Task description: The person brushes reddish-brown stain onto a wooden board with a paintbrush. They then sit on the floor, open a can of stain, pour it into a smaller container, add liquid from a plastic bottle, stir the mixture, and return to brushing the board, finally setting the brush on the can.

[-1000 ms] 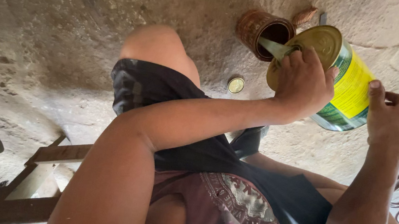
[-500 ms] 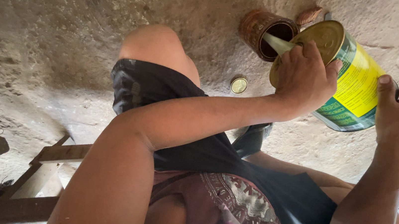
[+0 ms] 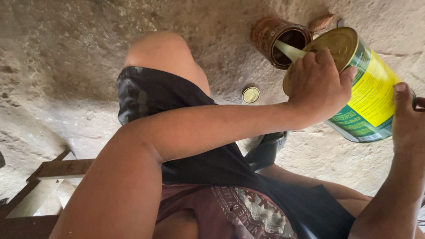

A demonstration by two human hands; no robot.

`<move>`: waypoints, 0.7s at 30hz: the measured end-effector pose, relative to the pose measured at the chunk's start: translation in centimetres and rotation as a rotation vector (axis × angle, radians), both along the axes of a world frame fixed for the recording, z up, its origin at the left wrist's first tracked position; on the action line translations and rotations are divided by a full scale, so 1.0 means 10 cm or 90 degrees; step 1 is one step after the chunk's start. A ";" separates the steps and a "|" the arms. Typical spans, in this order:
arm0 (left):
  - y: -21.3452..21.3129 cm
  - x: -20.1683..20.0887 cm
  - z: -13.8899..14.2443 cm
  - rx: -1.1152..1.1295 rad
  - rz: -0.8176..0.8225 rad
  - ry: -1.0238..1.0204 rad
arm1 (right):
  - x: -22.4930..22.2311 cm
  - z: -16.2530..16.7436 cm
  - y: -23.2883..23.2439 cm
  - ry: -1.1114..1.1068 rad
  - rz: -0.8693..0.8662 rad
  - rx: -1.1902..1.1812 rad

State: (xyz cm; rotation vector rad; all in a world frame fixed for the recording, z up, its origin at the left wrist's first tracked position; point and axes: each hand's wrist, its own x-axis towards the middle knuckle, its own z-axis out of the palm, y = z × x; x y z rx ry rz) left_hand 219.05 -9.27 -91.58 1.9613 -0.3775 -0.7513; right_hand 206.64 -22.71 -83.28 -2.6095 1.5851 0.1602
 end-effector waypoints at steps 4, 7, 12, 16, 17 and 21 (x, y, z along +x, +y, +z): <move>-0.03 -0.02 0.05 0.008 -0.002 -0.017 | -0.05 0.00 0.00 -0.015 -0.004 0.026; -0.01 -0.04 0.11 0.005 -0.011 -0.020 | -0.07 -0.01 0.02 -0.020 -0.044 0.062; 0.06 -0.12 0.26 -0.049 -0.079 0.004 | -0.07 -0.13 0.09 -0.172 -0.309 0.346; 0.16 -0.23 0.44 -0.066 -0.167 -0.082 | -0.13 -0.30 0.11 -0.240 -0.422 0.528; 0.19 -0.24 0.49 -0.083 -0.174 -0.128 | -0.15 -0.33 0.12 -0.268 -0.439 0.544; 0.35 -0.27 0.81 -0.167 -0.225 -0.266 | -0.24 -0.30 0.08 -0.452 -0.377 0.650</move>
